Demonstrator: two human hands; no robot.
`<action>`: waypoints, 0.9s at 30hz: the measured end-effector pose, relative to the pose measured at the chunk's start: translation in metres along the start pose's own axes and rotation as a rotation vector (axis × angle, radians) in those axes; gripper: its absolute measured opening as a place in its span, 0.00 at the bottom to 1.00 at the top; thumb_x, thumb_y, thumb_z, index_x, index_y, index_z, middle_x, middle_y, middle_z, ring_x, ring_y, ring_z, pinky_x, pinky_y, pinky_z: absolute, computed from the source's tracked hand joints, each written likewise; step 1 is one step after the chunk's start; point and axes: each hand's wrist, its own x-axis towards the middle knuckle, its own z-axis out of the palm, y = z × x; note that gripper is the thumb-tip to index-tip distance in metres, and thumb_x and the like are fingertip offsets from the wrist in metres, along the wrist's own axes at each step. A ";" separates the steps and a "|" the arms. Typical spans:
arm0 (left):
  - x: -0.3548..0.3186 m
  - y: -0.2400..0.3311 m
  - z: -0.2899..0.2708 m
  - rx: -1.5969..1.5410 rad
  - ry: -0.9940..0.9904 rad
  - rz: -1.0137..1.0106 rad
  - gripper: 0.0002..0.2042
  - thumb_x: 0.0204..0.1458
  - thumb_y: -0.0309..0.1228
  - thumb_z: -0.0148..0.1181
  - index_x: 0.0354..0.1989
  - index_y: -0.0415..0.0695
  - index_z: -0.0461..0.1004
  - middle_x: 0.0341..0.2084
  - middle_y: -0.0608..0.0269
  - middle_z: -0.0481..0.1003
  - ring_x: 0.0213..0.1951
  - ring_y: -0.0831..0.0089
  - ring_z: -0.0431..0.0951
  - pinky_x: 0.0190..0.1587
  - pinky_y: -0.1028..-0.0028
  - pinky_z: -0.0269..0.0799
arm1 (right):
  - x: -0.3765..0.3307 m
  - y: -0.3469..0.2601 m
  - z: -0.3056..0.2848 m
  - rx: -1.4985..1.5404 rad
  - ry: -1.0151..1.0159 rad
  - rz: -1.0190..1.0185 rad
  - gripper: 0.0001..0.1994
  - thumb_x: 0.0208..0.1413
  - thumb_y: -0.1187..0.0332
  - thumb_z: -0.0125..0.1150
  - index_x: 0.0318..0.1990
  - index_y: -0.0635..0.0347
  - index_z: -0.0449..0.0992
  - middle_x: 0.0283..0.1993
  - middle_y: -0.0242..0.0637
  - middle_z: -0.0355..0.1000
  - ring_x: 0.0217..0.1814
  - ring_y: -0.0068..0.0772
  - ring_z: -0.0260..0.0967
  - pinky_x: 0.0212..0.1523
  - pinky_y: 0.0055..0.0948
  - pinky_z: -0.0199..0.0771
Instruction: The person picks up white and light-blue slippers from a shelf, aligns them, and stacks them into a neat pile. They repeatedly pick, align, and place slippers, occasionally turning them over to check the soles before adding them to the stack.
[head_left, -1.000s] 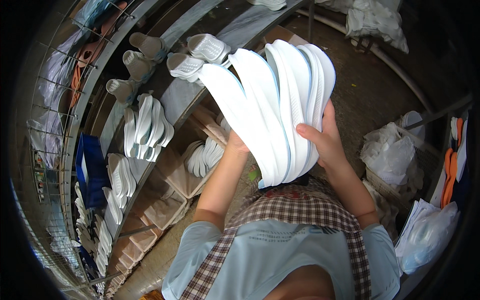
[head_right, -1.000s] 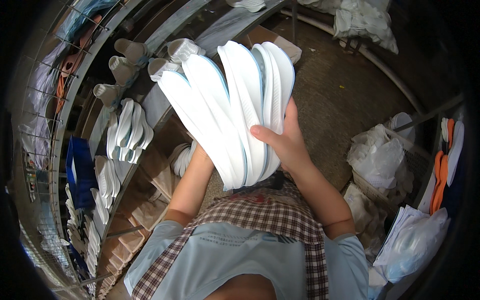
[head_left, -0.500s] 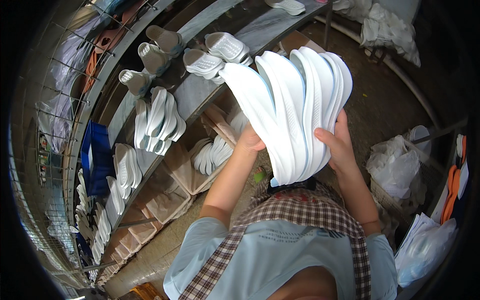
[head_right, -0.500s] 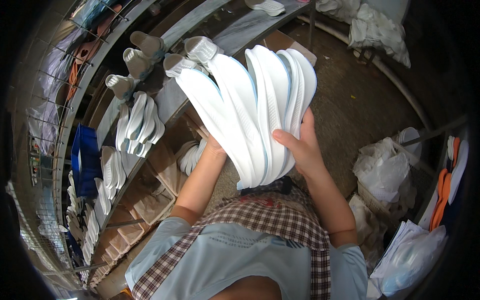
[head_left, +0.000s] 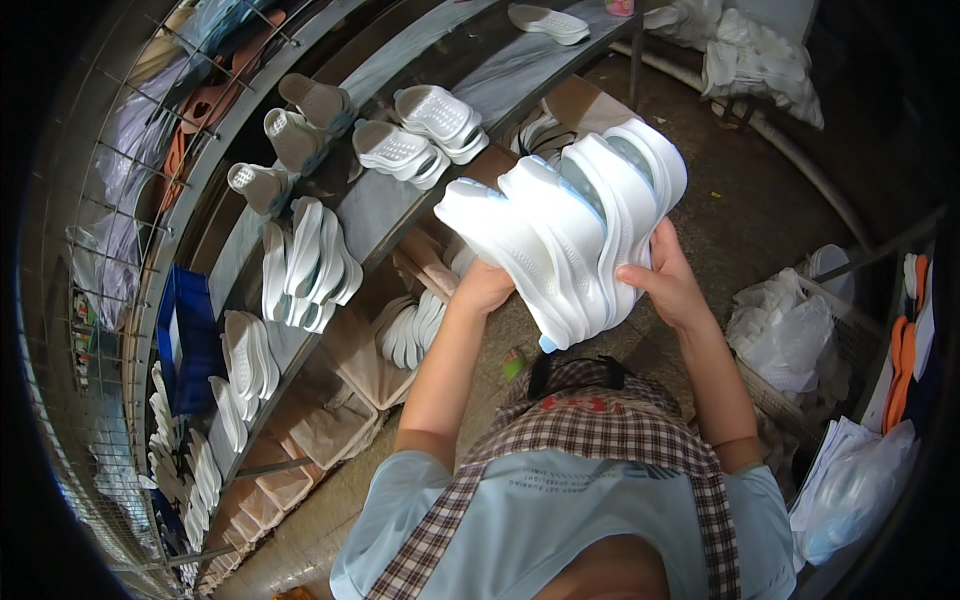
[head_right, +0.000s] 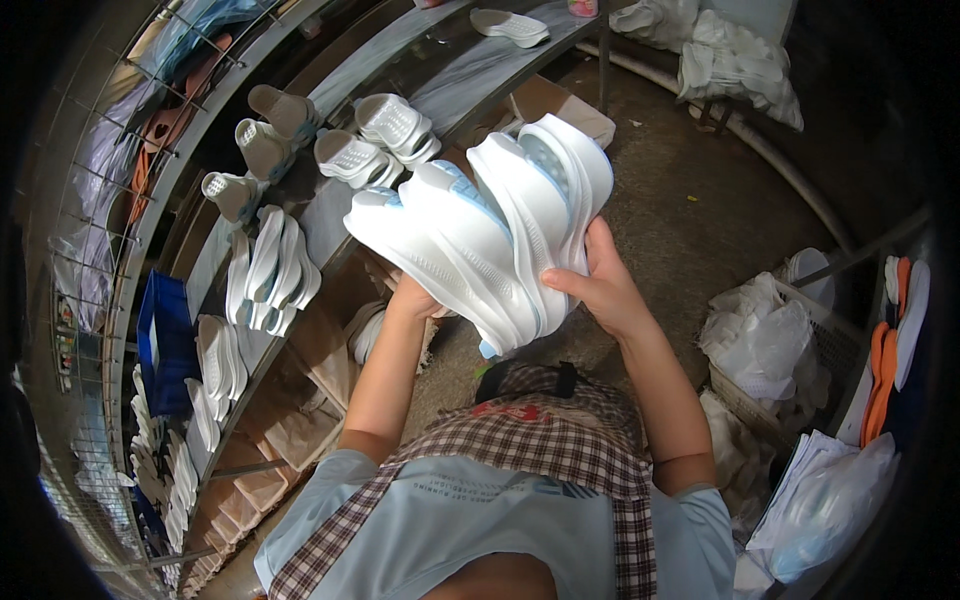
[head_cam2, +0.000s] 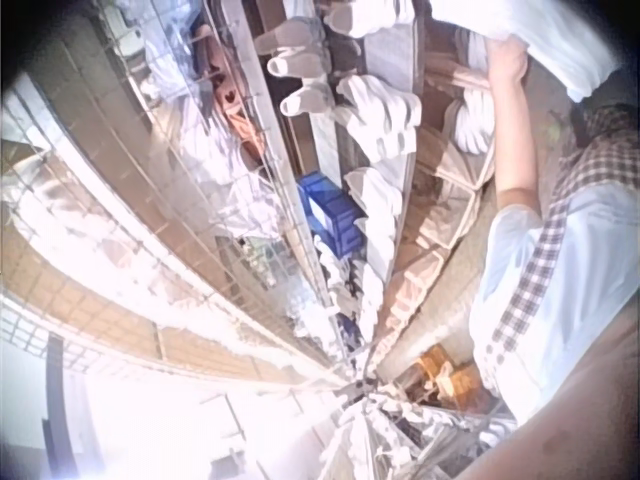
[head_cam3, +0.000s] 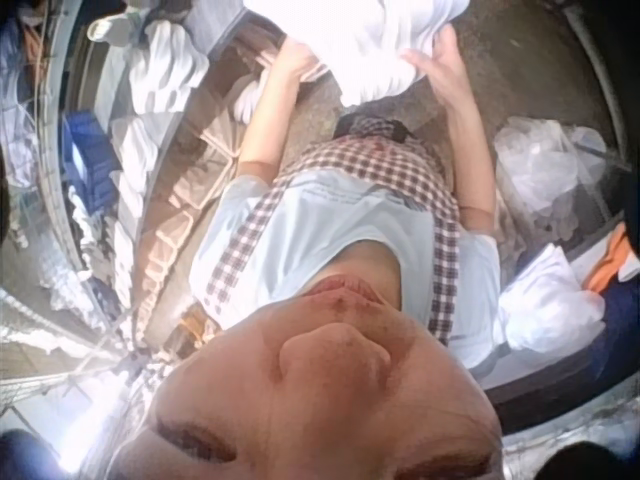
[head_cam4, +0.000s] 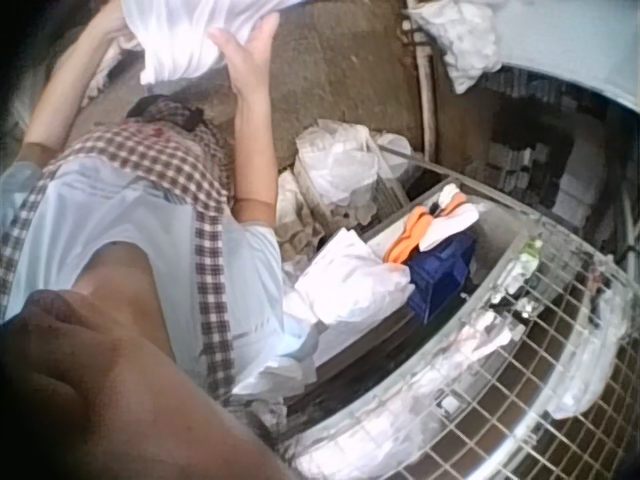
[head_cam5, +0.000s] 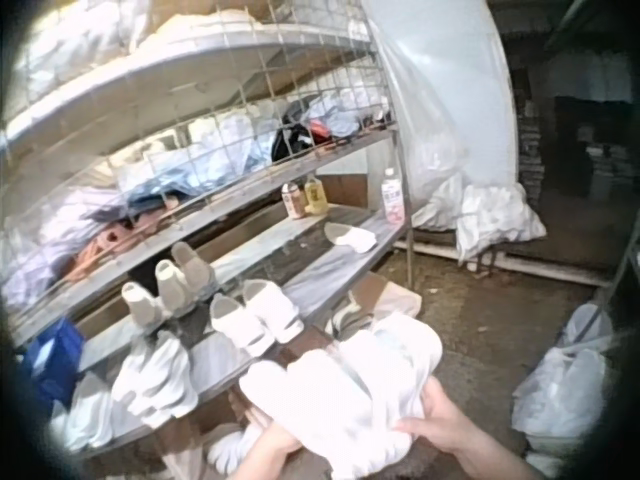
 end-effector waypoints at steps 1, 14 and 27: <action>-0.001 0.001 0.001 0.031 0.014 0.004 0.29 0.42 0.26 0.67 0.54 0.37 0.62 0.49 0.59 0.68 0.49 0.67 0.70 0.51 0.68 0.67 | 0.001 0.000 -0.001 -0.013 -0.011 -0.021 0.41 0.42 0.69 0.66 0.61 0.65 0.47 0.61 0.44 0.53 0.64 0.37 0.50 0.63 0.35 0.48; 0.007 0.000 0.008 0.179 0.074 0.039 0.28 0.46 0.27 0.63 0.56 0.37 0.60 0.51 0.59 0.66 0.51 0.68 0.67 0.52 0.68 0.65 | 0.004 -0.002 -0.006 -0.056 -0.028 -0.049 0.38 0.43 0.69 0.66 0.59 0.65 0.49 0.60 0.43 0.54 0.63 0.34 0.51 0.62 0.34 0.49; 0.002 -0.014 -0.009 0.364 0.137 0.166 0.22 0.54 0.30 0.52 0.58 0.39 0.59 0.53 0.55 0.66 0.52 0.64 0.68 0.52 0.65 0.68 | 0.011 0.004 -0.018 -0.151 -0.088 -0.141 0.41 0.43 0.71 0.66 0.63 0.64 0.45 0.63 0.43 0.51 0.66 0.36 0.48 0.63 0.36 0.48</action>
